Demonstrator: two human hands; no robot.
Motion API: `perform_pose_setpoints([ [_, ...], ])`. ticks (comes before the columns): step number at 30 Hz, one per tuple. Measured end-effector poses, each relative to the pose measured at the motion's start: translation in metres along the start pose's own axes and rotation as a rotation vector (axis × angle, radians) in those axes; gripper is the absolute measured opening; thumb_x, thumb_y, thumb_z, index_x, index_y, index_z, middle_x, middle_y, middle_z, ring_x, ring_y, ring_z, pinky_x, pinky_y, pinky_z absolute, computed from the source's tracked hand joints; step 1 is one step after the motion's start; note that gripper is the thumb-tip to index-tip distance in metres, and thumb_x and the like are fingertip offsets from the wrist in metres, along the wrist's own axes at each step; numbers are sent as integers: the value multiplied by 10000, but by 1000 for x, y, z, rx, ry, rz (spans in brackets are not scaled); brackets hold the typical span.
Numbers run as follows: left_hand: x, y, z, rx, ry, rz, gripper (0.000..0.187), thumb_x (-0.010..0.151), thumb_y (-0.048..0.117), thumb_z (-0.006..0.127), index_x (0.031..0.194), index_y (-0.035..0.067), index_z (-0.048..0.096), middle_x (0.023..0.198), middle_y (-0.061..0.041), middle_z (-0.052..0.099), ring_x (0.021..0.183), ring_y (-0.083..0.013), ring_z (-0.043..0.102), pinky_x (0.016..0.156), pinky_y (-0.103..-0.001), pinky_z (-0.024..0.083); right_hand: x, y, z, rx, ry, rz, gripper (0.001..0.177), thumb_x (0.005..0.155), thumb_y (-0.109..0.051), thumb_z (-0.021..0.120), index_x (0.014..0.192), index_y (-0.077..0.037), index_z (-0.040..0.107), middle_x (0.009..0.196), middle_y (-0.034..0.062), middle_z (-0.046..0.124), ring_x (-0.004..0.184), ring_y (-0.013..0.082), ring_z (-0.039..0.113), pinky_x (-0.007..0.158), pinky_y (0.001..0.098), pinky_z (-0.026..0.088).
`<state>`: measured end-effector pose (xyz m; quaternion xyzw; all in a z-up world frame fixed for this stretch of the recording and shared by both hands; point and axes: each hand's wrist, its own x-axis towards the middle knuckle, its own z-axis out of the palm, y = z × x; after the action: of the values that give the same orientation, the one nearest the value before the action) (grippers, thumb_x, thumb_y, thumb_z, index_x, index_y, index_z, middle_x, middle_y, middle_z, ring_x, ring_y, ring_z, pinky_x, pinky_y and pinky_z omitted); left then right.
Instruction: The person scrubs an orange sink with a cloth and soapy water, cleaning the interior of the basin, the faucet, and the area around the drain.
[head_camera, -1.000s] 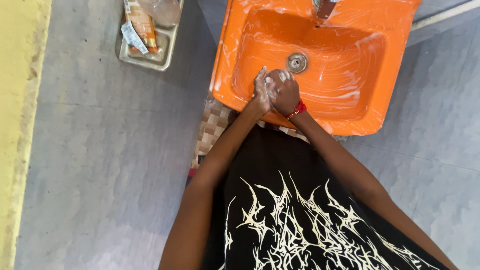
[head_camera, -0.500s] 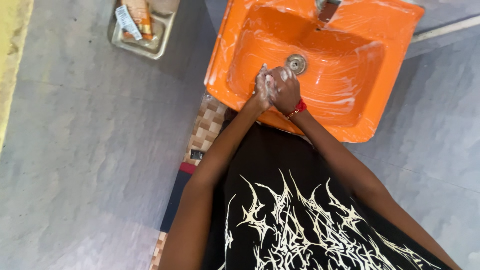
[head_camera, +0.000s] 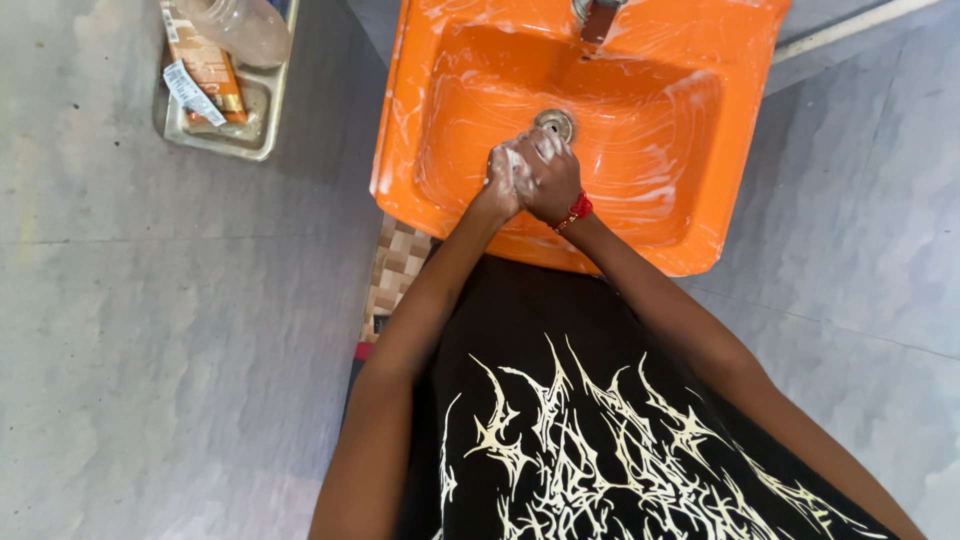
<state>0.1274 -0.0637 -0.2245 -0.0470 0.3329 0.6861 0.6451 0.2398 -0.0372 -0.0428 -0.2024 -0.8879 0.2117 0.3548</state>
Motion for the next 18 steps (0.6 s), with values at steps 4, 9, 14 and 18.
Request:
perform_pose_setpoints([
  [4,-9,13,14,-66,-124,-17,686,1085,594,178,1484,83,402,1393,-125,528,1207,-259,579,995,-423,565,7,3,1,-22,-2,-3,296,901,-178,645,1137,-7,696,1114,235,687,1091,461,631,971,536,502],
  [9,-23,29,43,22,7,-75,695,1058,602,165,1501,112,378,1410,-124,515,1256,-251,567,1034,-399,561,10,11,6,-91,40,-66,332,920,-175,648,1154,59,669,1098,259,672,1075,464,623,1028,548,482],
  [14,-24,32,53,35,48,-59,681,1044,599,225,1468,95,400,1370,-123,538,1208,-253,586,998,-399,565,11,13,12,-6,0,-8,208,950,-106,630,1094,39,669,1044,256,694,1026,446,652,977,516,505],
  [18,-19,26,46,51,80,-77,665,1025,584,287,1415,65,431,1304,-137,569,1136,-268,619,940,-411,581,10,13,18,164,-77,277,267,962,-91,599,1172,64,652,937,223,686,810,345,669,949,514,530],
])
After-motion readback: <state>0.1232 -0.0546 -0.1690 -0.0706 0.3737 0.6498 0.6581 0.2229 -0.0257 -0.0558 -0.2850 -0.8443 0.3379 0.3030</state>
